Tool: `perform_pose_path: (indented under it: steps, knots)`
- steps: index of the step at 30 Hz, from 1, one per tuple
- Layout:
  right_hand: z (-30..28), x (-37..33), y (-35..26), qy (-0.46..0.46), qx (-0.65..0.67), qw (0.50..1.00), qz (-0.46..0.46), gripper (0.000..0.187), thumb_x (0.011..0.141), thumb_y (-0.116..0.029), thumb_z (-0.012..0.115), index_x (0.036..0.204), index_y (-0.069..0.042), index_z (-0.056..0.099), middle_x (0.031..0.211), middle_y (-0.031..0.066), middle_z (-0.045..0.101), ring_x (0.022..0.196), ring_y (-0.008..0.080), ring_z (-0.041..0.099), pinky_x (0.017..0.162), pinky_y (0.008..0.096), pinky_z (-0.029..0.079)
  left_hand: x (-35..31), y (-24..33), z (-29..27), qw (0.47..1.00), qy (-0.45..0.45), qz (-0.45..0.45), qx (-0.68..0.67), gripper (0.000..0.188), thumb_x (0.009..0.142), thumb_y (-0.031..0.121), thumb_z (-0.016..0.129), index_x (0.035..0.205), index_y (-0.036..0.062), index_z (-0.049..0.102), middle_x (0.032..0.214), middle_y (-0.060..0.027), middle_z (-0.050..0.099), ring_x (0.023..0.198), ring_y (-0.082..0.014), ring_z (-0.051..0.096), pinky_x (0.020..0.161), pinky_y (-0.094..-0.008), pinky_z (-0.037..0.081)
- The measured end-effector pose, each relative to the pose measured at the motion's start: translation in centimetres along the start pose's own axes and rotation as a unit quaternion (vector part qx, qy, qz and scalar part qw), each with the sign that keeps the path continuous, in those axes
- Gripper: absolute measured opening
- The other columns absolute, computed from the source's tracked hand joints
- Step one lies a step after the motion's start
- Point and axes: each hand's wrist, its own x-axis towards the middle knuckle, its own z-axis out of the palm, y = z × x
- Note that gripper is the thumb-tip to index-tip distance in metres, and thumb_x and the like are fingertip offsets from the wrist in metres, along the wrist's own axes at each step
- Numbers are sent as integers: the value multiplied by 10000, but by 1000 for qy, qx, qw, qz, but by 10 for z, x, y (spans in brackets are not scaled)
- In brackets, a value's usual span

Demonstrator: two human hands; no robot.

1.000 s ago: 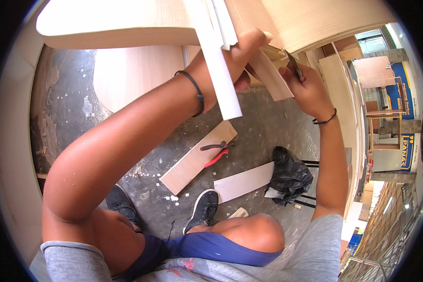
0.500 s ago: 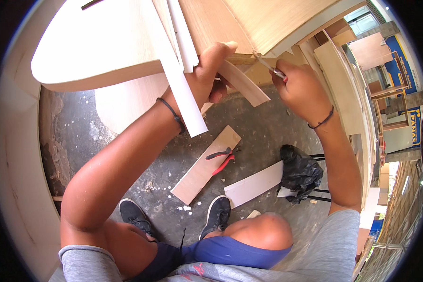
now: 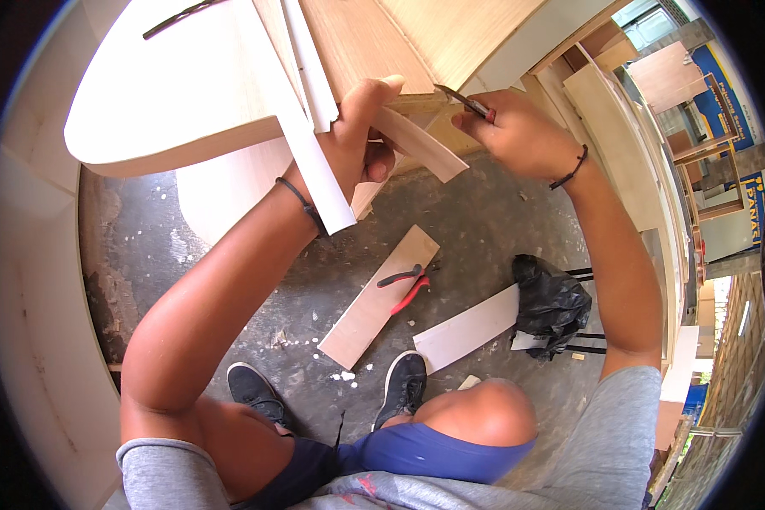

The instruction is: The person uses a power grinder to cut a long metal strip and then uses a utility knife to trim the edges of a wooden shelf unit.

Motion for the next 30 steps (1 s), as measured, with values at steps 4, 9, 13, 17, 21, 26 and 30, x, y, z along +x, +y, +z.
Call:
perform_pose_path:
  steps: [4, 9, 13, 17, 21, 26, 30]
  knots:
    - [3, -9, -1, 63, -16, 997, -36, 236, 864, -206, 575, 817, 23, 608, 699, 232, 595, 683, 430, 574, 621, 471, 450, -3, 3, 1, 999, -36, -14, 13, 529, 881, 510, 482, 958, -13, 498, 694, -45, 398, 542, -100, 315, 554, -257, 286]
    - [0, -19, -4, 86, -96, 991, -36, 232, 851, -213, 601, 812, 16, 613, 699, 224, 607, 686, 423, 592, 632, 472, 475, 1, 1, -2, 998, -37, -29, 29, 542, 883, 515, 478, 969, -18, 505, 666, -41, 387, 540, -102, 318, 563, -259, 290]
    - [-2, -21, -5, 62, -126, 989, -33, 200, 837, -194, 601, 811, 4, 614, 703, 214, 618, 695, 417, 604, 632, 470, 488, 0, -1, 0, 1000, -17, -13, 8, 501, 879, 499, 491, 877, -1, 532, 599, -45, 421, 497, -105, 361, 512, -261, 308]
    - [2, -17, -4, 79, -140, 987, -23, 156, 820, -165, 598, 821, -10, 620, 706, 215, 623, 702, 413, 611, 631, 477, 492, -1, -1, -3, 1000, -18, -9, 6, 466, 878, 475, 508, 787, 21, 557, 563, -54, 469, 463, -106, 414, 462, -262, 329]
    - [8, -14, 5, 103, -127, 985, -60, 139, 811, -163, 599, 830, -26, 618, 708, 213, 624, 688, 409, 613, 629, 488, 494, -3, 0, 4, 1000, -4, -26, -6, 464, 885, 473, 497, 807, 20, 558, 583, -56, 480, 467, -107, 415, 473, -259, 335]
    - [11, -9, 9, 154, -194, 965, -83, 141, 830, -176, 572, 867, -49, 618, 696, 196, 627, 671, 397, 620, 608, 489, 490, -7, 4, 12, 998, 20, -31, -41, 463, 836, 490, 536, 830, 27, 563, 633, -73, 521, 490, -128, 445, 491, -259, 344]
    - [19, -5, 15, 179, -213, 958, -76, 159, 849, -183, 547, 894, -48, 616, 690, 188, 627, 673, 384, 625, 596, 483, 486, -12, 13, 14, 999, -15, -33, -32, 464, 881, 470, 486, 909, 7, 512, 676, -59, 439, 523, -137, 366, 546, -280, 316]
